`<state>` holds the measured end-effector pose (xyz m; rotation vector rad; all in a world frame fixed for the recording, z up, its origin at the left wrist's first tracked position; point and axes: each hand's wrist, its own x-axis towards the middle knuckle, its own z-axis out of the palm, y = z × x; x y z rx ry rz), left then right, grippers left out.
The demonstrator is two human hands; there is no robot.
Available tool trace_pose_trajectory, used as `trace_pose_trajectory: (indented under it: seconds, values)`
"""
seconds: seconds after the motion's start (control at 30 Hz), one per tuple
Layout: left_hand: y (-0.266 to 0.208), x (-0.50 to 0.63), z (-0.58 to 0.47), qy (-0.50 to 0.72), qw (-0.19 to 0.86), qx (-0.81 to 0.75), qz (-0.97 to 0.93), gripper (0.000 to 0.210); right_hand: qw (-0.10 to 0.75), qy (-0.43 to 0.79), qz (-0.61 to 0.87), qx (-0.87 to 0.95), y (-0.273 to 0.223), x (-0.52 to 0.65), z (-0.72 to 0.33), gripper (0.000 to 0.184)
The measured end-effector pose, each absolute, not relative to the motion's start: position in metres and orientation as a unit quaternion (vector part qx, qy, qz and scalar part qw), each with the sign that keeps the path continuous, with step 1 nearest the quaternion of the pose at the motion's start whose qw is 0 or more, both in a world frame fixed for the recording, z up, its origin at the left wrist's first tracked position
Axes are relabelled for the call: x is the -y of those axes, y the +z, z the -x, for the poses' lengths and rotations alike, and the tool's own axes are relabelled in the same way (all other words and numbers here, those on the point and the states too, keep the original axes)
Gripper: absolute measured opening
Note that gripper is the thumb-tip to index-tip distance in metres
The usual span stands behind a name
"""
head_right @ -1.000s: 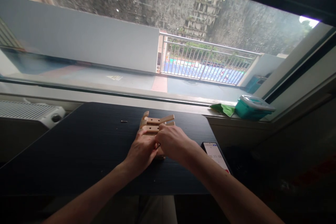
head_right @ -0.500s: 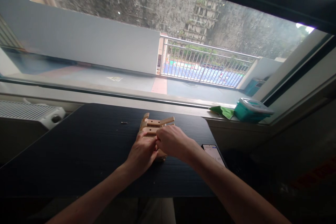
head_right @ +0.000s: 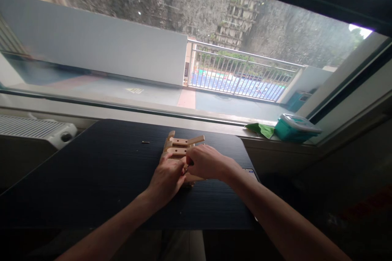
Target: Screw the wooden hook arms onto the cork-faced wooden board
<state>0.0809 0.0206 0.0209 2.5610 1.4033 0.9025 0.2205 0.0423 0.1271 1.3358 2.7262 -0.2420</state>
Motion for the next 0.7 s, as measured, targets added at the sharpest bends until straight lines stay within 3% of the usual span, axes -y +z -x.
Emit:
trace_pose_trajectory:
  seconds: [0.17, 0.27, 0.57, 0.7]
  values:
    - [0.022, -0.021, -0.081, 0.291, 0.037, -0.464, -0.836, 0.041, 0.109, -0.056, -0.443, -0.888, 0.141, -0.040, -0.216, 0.018]
    - [0.021, -0.021, -0.081, 0.295, 0.032, -0.460, -0.837, 0.047, 0.148, -0.036, -0.418, -0.896, 0.151, -0.040, -0.211, 0.011]
    - [0.018, -0.021, -0.081, 0.300, 0.023, -0.455, -0.838, 0.039, 0.114, -0.002, -0.440, -0.891, 0.144, -0.040, -0.206, 0.029]
    - [0.018, -0.022, -0.081, 0.306, 0.022, -0.449, -0.839, 0.045, 0.130, -0.010, -0.451, -0.883, 0.148, -0.040, -0.208, 0.018]
